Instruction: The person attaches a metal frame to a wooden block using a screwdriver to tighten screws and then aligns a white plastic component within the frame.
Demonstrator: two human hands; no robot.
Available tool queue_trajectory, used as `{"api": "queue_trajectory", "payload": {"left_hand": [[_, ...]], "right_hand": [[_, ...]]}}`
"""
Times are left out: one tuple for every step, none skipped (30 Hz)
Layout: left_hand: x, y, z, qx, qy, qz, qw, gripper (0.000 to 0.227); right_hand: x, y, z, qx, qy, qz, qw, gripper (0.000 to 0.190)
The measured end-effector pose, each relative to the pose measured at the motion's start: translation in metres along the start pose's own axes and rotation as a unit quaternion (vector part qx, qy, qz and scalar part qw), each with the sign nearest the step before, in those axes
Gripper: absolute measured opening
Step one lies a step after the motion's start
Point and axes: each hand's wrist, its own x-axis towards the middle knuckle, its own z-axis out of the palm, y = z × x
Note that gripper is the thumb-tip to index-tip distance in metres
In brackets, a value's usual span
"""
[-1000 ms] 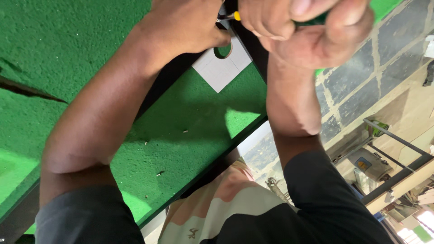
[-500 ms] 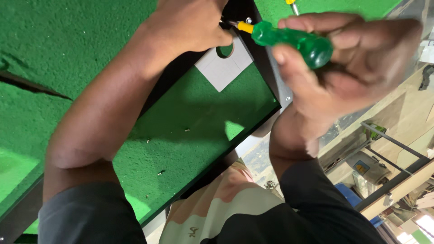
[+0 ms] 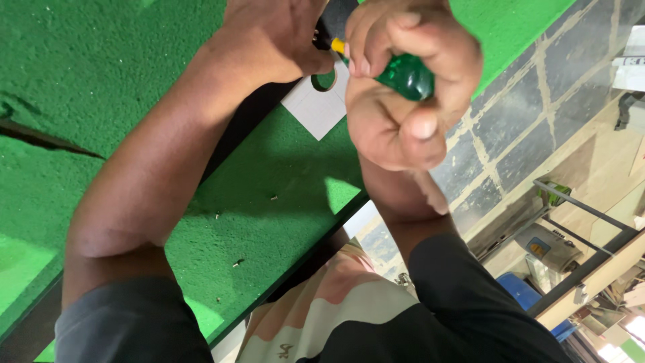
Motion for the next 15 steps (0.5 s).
{"api": "queue_trajectory", "payload": {"left_hand": [[0.000, 0.000, 0.002, 0.000, 0.002, 0.001, 1.000, 0.061], [0.001, 0.000, 0.004, 0.003, 0.014, 0.004, 1.000, 0.062], [0.001, -0.001, 0.005, 0.006, 0.027, 0.005, 1.000, 0.062], [0.001, -0.001, 0.006, 0.007, 0.030, 0.004, 1.000, 0.062], [0.001, -0.001, 0.006, 0.020, 0.044, 0.016, 0.999, 0.061], [0.000, -0.001, 0.006, 0.034, 0.058, 0.029, 0.997, 0.060], [0.000, -0.002, 0.006, 0.034, 0.060, 0.029, 0.997, 0.060], [0.002, -0.001, 0.005, 0.044, 0.054, 0.032, 0.997, 0.063], [0.003, 0.000, 0.004, 0.055, 0.047, 0.035, 0.997, 0.066], [0.004, 0.002, 0.002, 0.055, 0.048, 0.037, 0.997, 0.066], [0.004, 0.004, 0.000, 0.057, 0.041, 0.029, 0.997, 0.066], [0.005, 0.006, -0.001, 0.059, 0.033, 0.021, 0.997, 0.067], [0.004, 0.008, -0.004, 0.061, 0.035, 0.023, 0.997, 0.067], [0.003, 0.009, -0.006, 0.052, 0.069, 0.039, 0.996, 0.066], [0.001, 0.011, -0.007, 0.041, 0.102, 0.052, 0.993, 0.064]], "right_hand": [[0.001, -0.005, -0.006, 0.000, -0.015, 0.010, 1.000, 0.023], [0.003, -0.010, -0.012, -0.001, -0.032, 0.017, 0.999, 0.023], [0.004, -0.017, -0.019, -0.011, -0.053, 0.023, 0.998, 0.024], [0.006, -0.024, -0.025, -0.025, -0.074, 0.030, 0.997, 0.024], [0.008, -0.030, -0.031, -0.041, -0.090, 0.035, 0.994, 0.024], [0.009, -0.034, -0.035, -0.059, -0.105, 0.043, 0.992, 0.025], [0.010, -0.035, -0.039, -0.078, -0.114, 0.051, 0.989, 0.025], [0.011, -0.032, -0.040, -0.093, -0.120, 0.061, 0.987, 0.026], [0.011, -0.027, -0.040, -0.104, -0.117, 0.068, 0.985, 0.026], [0.011, -0.021, -0.038, -0.093, -0.110, 0.061, 0.988, 0.027], [0.011, -0.012, -0.035, -0.068, -0.098, 0.053, 0.991, 0.027], [0.009, -0.005, -0.029, -0.025, -0.085, 0.038, 0.995, 0.021], [0.009, 0.003, -0.022, 0.020, -0.074, 0.022, 0.997, 0.016], [0.006, 0.007, -0.014, 0.063, -0.058, 0.014, 0.996, 0.018], [0.003, 0.009, -0.005, 0.108, -0.042, 0.010, 0.993, 0.020]]}}
